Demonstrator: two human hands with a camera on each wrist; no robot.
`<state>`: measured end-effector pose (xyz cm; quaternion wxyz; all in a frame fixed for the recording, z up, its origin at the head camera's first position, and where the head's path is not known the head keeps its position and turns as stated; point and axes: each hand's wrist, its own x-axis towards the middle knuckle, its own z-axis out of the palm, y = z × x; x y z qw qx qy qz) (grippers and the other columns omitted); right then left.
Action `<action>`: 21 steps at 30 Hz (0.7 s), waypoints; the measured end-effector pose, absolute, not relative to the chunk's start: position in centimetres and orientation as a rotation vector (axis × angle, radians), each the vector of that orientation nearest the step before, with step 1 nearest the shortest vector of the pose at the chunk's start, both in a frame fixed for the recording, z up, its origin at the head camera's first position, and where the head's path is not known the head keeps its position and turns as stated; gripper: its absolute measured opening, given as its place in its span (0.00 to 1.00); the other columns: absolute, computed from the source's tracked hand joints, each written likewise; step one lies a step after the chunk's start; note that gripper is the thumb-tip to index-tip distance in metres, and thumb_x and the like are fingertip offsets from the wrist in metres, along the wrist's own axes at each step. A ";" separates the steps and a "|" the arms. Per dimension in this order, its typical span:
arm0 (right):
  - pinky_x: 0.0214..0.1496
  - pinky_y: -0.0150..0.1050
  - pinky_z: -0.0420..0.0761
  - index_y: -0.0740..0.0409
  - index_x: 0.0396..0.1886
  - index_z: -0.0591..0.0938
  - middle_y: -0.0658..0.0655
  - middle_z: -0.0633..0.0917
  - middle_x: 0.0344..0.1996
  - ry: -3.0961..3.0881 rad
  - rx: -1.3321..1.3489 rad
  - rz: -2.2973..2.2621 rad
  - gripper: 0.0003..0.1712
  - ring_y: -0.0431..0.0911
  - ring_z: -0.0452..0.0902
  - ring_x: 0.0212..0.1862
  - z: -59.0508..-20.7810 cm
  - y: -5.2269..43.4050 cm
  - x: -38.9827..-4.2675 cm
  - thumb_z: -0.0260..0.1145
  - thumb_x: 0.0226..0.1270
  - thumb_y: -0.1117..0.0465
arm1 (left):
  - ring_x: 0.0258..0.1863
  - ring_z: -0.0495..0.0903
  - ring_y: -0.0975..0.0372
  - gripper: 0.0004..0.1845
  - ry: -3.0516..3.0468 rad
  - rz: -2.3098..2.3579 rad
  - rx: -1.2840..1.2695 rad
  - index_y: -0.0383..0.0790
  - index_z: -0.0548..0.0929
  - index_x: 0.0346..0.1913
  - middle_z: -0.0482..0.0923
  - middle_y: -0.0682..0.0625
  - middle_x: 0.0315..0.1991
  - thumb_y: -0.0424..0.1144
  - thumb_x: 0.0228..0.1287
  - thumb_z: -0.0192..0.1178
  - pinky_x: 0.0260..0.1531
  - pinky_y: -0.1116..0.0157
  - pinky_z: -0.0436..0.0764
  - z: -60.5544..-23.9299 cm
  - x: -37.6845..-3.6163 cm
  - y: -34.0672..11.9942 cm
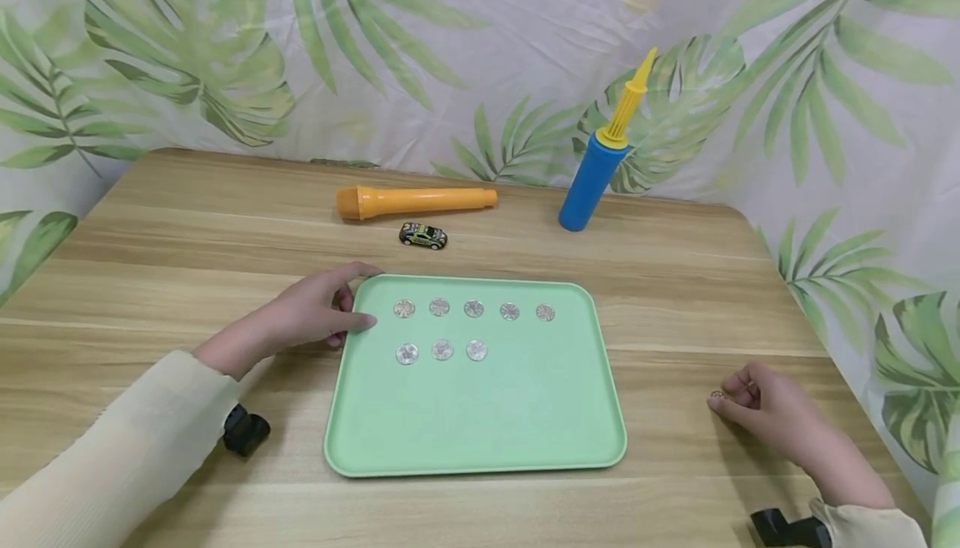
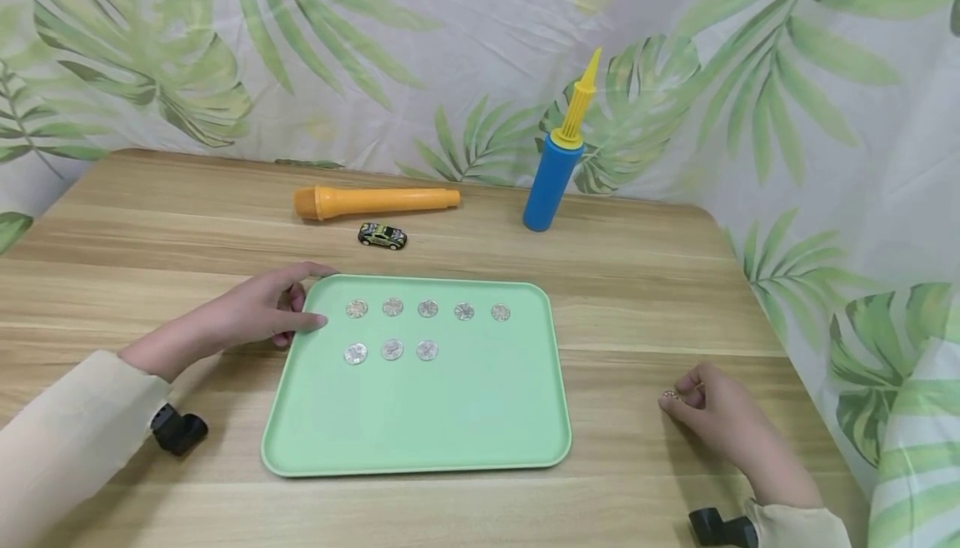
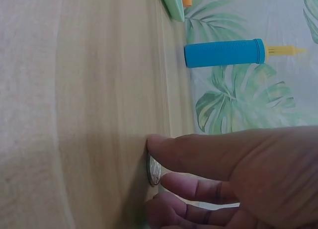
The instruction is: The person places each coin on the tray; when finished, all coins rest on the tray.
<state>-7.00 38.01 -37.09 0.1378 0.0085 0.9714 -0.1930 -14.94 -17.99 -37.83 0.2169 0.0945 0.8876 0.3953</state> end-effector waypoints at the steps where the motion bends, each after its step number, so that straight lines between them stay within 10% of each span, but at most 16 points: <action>1: 0.33 0.30 0.75 0.71 0.46 0.79 0.55 0.84 0.34 2.804 0.034 -0.551 0.20 0.39 0.74 0.35 -37.1 38.0 -7.0 0.69 0.75 0.56 | 0.27 0.77 0.59 0.37 2.460 1.095 0.262 0.42 0.64 0.79 0.72 0.44 0.37 0.38 0.72 0.67 0.27 0.66 0.83 -37.8 -14.9 -18.0; 21: 0.26 0.32 0.84 0.72 0.48 0.73 0.54 0.83 0.25 2.765 0.045 -0.728 0.14 0.40 0.80 0.23 -36.9 37.1 -6.4 0.66 0.76 0.65 | 0.27 0.78 0.59 0.37 2.451 1.099 0.280 0.40 0.63 0.79 0.72 0.44 0.36 0.36 0.72 0.67 0.27 0.66 0.83 -37.6 -14.8 -18.0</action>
